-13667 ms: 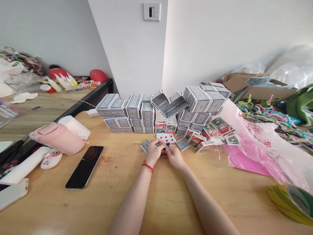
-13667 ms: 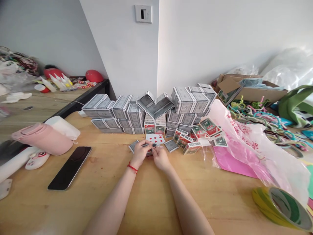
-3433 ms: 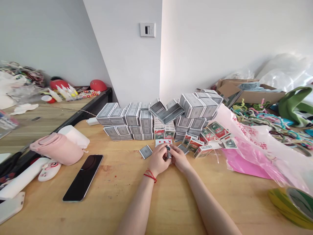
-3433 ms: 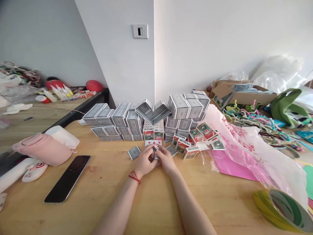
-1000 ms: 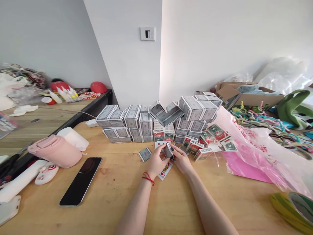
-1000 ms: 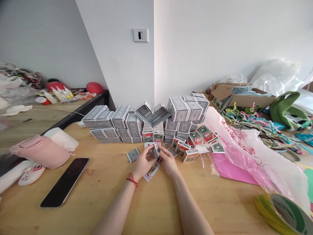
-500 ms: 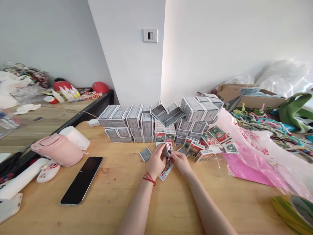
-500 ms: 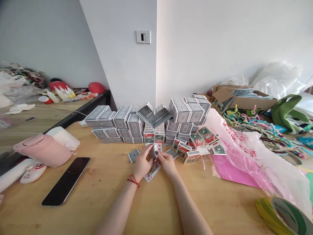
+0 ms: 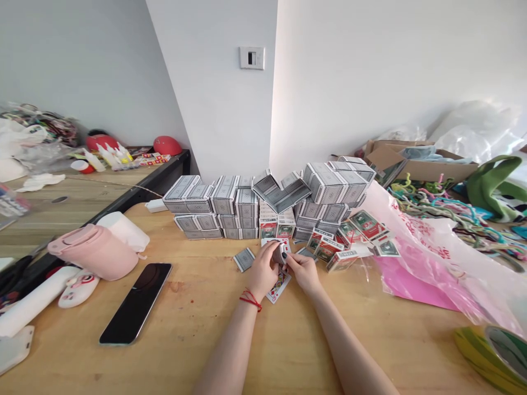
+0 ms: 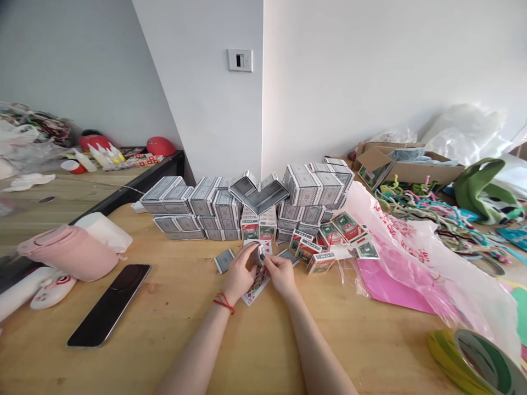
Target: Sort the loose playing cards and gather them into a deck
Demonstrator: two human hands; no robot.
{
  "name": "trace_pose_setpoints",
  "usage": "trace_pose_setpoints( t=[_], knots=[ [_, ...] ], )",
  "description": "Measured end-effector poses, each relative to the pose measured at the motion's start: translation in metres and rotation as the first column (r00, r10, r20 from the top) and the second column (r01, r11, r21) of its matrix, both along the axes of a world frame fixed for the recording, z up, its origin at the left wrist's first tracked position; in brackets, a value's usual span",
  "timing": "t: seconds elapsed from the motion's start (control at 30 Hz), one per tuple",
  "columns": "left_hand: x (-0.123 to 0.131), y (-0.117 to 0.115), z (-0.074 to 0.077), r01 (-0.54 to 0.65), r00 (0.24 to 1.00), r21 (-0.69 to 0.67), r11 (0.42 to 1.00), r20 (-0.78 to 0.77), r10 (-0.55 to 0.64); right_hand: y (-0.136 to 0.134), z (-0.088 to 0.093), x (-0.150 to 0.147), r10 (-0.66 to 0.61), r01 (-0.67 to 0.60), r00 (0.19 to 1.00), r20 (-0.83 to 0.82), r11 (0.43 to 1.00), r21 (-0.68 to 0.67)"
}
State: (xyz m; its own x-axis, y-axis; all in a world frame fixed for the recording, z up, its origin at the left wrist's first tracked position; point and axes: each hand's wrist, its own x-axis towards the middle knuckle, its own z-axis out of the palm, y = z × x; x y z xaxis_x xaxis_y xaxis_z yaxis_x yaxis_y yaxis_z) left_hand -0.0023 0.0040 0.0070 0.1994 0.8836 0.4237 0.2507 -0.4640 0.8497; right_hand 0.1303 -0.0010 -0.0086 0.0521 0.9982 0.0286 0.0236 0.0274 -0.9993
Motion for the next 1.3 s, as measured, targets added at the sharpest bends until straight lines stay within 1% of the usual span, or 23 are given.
trace_pose_setpoints(
  t=[0.17, 0.3, 0.57, 0.73, 0.87, 1.1, 1.17, 1.3],
  knots=[
    [0.001, -0.0011, 0.0032, -0.002, 0.998, -0.033, 0.999, 0.055, 0.003, -0.0001, -0.0019, -0.0019, -0.052, 0.052, 0.998, 0.027, 0.998, 0.02],
    [0.0016, -0.0008, 0.0035, -0.01, 0.999, -0.019, 1.0, 0.038, 0.01, -0.0004, -0.0033, -0.0039, -0.096, 0.093, 0.994, 0.054, 0.995, 0.043],
    [0.004, 0.0001, -0.0005, -0.052, 0.999, 0.011, 0.999, 0.011, 0.052, -0.0032, -0.0016, -0.0069, -0.186, 0.172, 0.97, 0.155, 0.98, 0.098],
    [0.0034, -0.0004, 0.001, -0.028, 0.999, 0.033, 0.999, -0.03, 0.029, -0.0051, -0.0004, -0.0072, -0.268, 0.237, 0.943, 0.199, 0.957, 0.166],
    [0.0029, -0.0008, 0.0008, 0.0, 0.998, 0.065, 0.998, -0.067, 0.004, -0.0055, 0.0013, -0.0061, -0.286, 0.25, 0.937, 0.2, 0.95, 0.19],
    [0.004, -0.0008, -0.0034, 0.008, 0.971, 0.157, 0.988, -0.237, 0.03, -0.0061, 0.0031, -0.0044, -0.396, 0.309, 0.86, 0.323, 0.906, 0.288],
    [0.0043, -0.0009, -0.0036, 0.001, 0.963, 0.178, 0.984, -0.266, 0.047, -0.006, 0.0031, -0.0039, -0.37, 0.287, 0.871, 0.322, 0.917, 0.278],
    [0.0043, -0.0001, -0.0041, -0.04, 0.953, 0.188, 0.981, -0.289, 0.094, -0.0067, 0.0025, -0.0041, -0.222, 0.163, 0.937, 0.269, 0.961, 0.225]
  ],
)
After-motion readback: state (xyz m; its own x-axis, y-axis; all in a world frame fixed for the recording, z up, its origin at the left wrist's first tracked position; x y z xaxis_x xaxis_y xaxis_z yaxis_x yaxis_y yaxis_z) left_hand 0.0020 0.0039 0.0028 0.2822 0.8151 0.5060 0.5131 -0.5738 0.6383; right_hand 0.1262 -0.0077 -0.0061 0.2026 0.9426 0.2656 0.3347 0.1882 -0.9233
